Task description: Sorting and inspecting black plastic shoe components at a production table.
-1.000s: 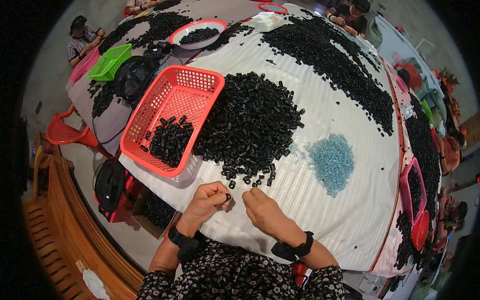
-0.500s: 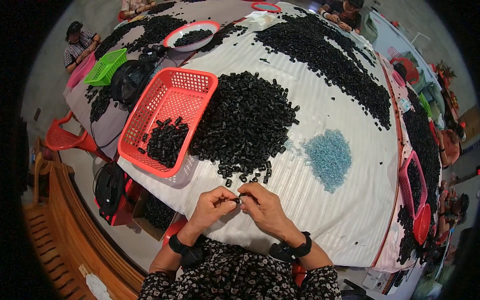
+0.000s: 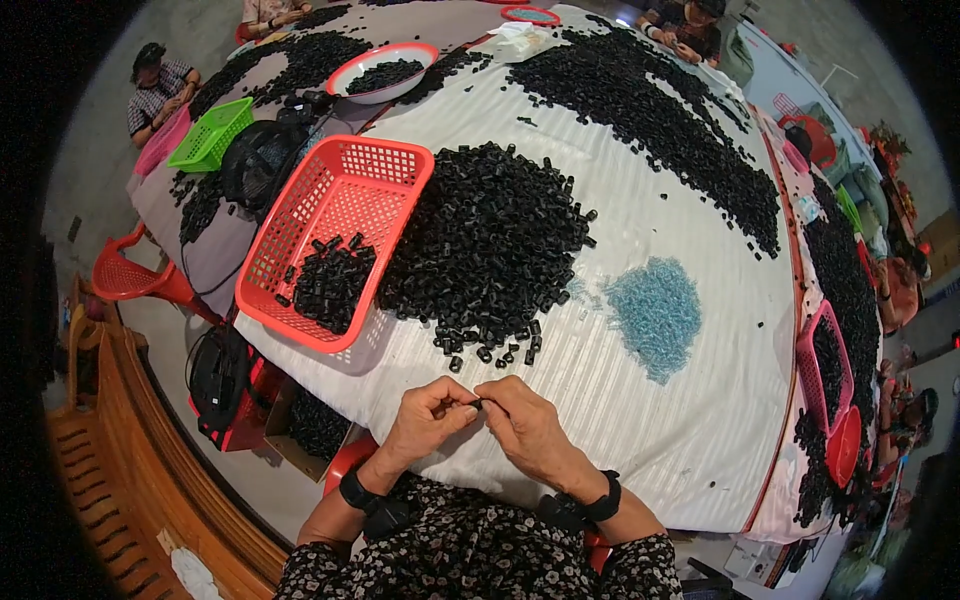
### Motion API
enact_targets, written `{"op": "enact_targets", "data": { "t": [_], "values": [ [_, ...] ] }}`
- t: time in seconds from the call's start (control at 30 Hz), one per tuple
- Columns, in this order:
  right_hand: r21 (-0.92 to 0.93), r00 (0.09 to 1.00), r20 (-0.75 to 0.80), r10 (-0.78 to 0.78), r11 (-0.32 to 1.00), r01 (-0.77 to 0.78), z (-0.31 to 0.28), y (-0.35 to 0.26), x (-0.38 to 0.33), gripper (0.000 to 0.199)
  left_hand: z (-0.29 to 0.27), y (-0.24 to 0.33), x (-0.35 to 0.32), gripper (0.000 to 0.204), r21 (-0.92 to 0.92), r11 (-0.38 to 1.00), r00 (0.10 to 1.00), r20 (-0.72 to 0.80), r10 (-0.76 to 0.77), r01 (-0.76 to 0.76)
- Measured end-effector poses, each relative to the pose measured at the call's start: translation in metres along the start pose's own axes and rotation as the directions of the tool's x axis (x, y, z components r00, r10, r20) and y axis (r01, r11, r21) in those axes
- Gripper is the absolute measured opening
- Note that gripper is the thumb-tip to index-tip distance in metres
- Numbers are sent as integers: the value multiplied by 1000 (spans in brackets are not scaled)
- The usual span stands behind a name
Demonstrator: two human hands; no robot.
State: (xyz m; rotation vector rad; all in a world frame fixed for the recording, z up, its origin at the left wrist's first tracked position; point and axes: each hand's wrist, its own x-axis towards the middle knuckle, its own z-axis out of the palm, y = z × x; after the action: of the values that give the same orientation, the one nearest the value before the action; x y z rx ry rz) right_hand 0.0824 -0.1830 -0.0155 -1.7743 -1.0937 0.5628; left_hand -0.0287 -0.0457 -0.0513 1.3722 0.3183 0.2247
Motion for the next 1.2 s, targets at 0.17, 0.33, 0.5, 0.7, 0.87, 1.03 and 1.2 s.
{"op": "enact_targets", "data": {
  "t": [0.17,0.33,0.5,0.7,0.87,1.03,1.2],
  "values": [
    [-82,997,37,-70,994,73,-2,-4,4,21,1,-2,-1,9,72,996,999,-13,45,-44],
    [-219,990,94,-107,968,126,7,7,2,27,7,0,1,9,111,992,996,-70,60,-53],
    [-390,927,159,-338,842,374,13,9,7,37,10,-11,1,11,101,995,986,-162,40,-24],
    [-585,921,188,-342,714,385,20,10,6,47,10,-28,1,15,55,998,981,-191,-20,31],
    [-636,928,130,-349,689,348,23,14,2,48,17,-22,-1,16,132,990,967,-252,-22,57],
    [-594,947,105,-305,744,306,25,12,-1,49,18,-25,-1,15,156,985,971,-237,-33,72],
    [-546,944,65,-323,781,304,30,15,1,45,20,-30,-1,17,38,995,963,-261,-75,88]
  ]
}}
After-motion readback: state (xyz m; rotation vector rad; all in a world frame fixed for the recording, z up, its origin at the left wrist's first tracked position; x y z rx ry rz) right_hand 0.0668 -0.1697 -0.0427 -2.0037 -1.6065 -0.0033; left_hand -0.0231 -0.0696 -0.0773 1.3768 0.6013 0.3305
